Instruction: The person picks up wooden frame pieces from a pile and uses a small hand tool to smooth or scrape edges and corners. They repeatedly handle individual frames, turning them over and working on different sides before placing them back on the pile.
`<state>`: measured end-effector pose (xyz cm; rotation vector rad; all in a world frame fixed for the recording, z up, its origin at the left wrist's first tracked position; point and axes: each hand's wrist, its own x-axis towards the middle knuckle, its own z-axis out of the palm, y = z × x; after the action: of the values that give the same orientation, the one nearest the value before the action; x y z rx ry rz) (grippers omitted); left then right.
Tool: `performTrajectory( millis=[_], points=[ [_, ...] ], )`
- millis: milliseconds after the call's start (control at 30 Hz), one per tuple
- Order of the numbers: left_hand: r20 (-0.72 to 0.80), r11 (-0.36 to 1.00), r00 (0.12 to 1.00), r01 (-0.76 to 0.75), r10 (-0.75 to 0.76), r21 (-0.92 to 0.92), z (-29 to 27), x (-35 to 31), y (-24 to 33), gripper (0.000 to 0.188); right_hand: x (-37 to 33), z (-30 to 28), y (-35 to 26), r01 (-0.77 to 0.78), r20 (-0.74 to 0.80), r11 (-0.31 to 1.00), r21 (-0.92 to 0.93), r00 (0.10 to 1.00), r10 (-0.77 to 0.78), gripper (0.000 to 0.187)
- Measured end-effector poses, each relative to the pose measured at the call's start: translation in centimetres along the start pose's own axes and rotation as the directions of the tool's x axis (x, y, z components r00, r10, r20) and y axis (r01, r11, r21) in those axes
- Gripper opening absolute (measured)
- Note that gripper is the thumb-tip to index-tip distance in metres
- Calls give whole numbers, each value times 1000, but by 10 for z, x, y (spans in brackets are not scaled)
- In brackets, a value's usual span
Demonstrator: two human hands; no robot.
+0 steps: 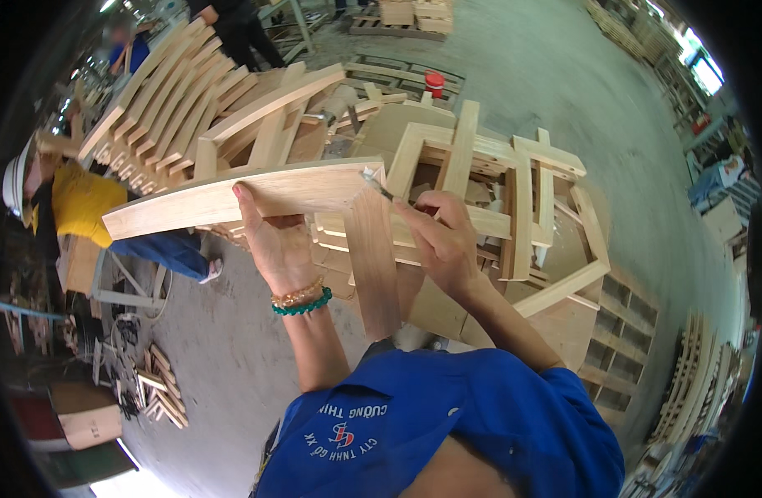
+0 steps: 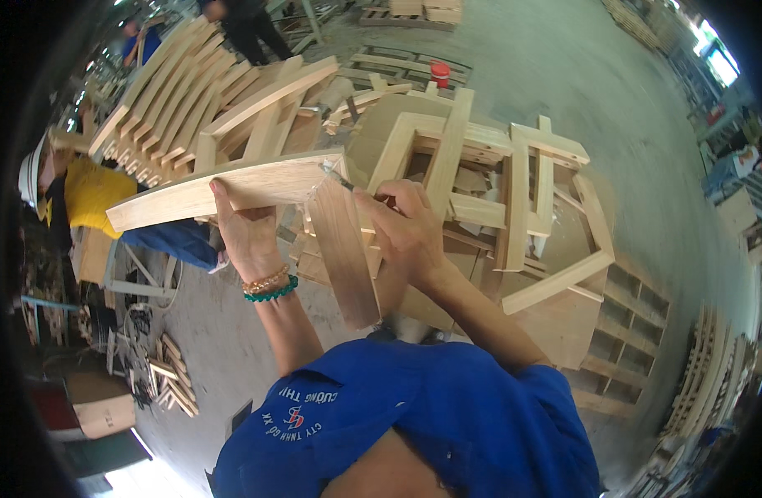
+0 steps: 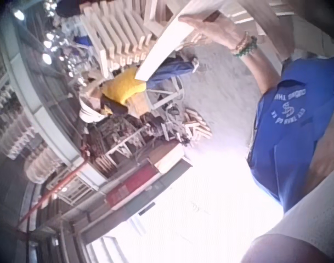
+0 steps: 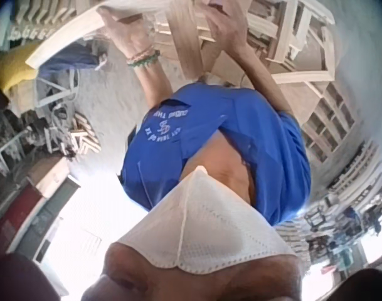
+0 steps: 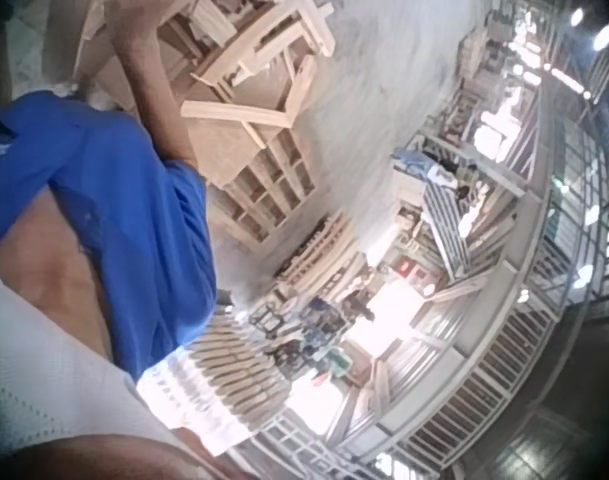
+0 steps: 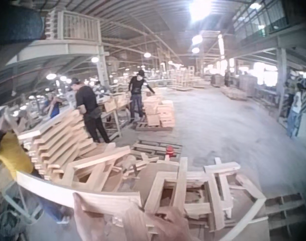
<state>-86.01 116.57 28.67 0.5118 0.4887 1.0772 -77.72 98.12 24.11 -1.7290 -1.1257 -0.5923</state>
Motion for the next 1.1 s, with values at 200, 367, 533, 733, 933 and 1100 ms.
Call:
performTrajectory(
  millis=[200,367,533,733,933,1100],
  points=[
    [0,988,998,61,-61,139,11,-2,-39,48,-35,-12,3,-151,114,988,26,982,147,35],
    [265,923,936,123,-230,364,24,-1,-53,46,-47,-59,8,-223,88,942,249,974,207,28],
    [474,828,834,-37,-282,559,48,-25,-80,47,-84,-144,27,-561,-204,761,325,745,635,22],
    [439,124,327,-667,-837,734,65,-79,-113,58,-111,-229,3,-762,-524,600,244,418,742,21],
    [588,225,-77,-957,-805,183,11,-110,-168,47,-114,-246,-2,-634,-444,697,-336,759,476,16],
    [533,216,-199,-976,-823,-30,-15,-110,-184,38,-134,-230,18,-760,-246,558,-332,641,727,15]
  ],
)
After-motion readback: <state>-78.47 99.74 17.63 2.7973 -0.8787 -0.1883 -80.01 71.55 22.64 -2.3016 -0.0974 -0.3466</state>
